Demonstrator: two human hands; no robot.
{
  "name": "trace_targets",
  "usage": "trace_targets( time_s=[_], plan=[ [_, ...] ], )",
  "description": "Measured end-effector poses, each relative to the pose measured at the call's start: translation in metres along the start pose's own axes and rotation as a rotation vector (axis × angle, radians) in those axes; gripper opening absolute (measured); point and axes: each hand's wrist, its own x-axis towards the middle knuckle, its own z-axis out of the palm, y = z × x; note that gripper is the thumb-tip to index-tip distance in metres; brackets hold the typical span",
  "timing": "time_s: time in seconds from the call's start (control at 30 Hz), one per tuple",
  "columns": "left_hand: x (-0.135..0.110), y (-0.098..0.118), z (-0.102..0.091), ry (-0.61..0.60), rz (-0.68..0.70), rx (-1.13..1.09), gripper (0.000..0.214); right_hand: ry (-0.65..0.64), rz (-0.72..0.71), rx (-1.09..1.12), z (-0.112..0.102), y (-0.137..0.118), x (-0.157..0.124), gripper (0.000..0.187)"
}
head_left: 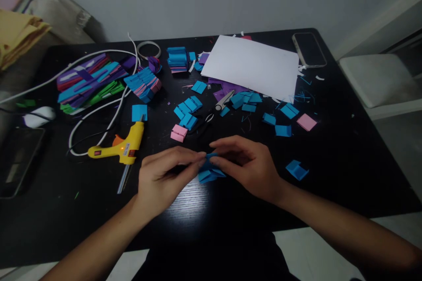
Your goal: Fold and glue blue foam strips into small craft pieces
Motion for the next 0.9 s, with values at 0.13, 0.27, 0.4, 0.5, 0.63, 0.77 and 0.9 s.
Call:
trace_targets(
  time_s=[0.13, 0.27, 0.4, 0.5, 0.63, 0.77, 0.9],
  plan=[
    [-0.0004, 0.0013, -0.0009, -0.032, -0.014, 0.0, 0.021, 0.008, 0.065, 0.043, 0.0012, 0.0005, -0.0008, 0.016],
    [0.0002, 0.003, -0.0012, -0.024, -0.018, -0.002, 0.019, 0.034, 0.056, 0.004, 0.0018, 0.0003, -0.0025, 0.016],
    [0.0001, 0.0026, -0.001, -0.032, -0.03, -0.002, 0.02, 0.028, 0.034, -0.002, 0.0009, 0.0001, -0.0019, 0.015],
    [0.0006, 0.0025, -0.001, -0.034, -0.03, 0.0, 0.019, -0.033, 0.069, 0.003, -0.0008, 0.0, -0.0001, 0.02],
    [0.0027, 0.0036, -0.0016, -0.05, -0.018, 0.014, 0.02, -0.066, 0.12, -0.025, -0.0019, 0.0002, 0.0013, 0.022],
    [0.0032, 0.0037, -0.0027, -0.056, -0.023, 0.019, 0.019, -0.081, 0.147, 0.008, -0.0032, -0.0005, 0.0023, 0.024],
    [0.0024, 0.0026, -0.0018, -0.041, -0.049, 0.007, 0.02, -0.11, 0.162, 0.027, -0.0062, -0.0005, 0.0039, 0.025]
  ],
)
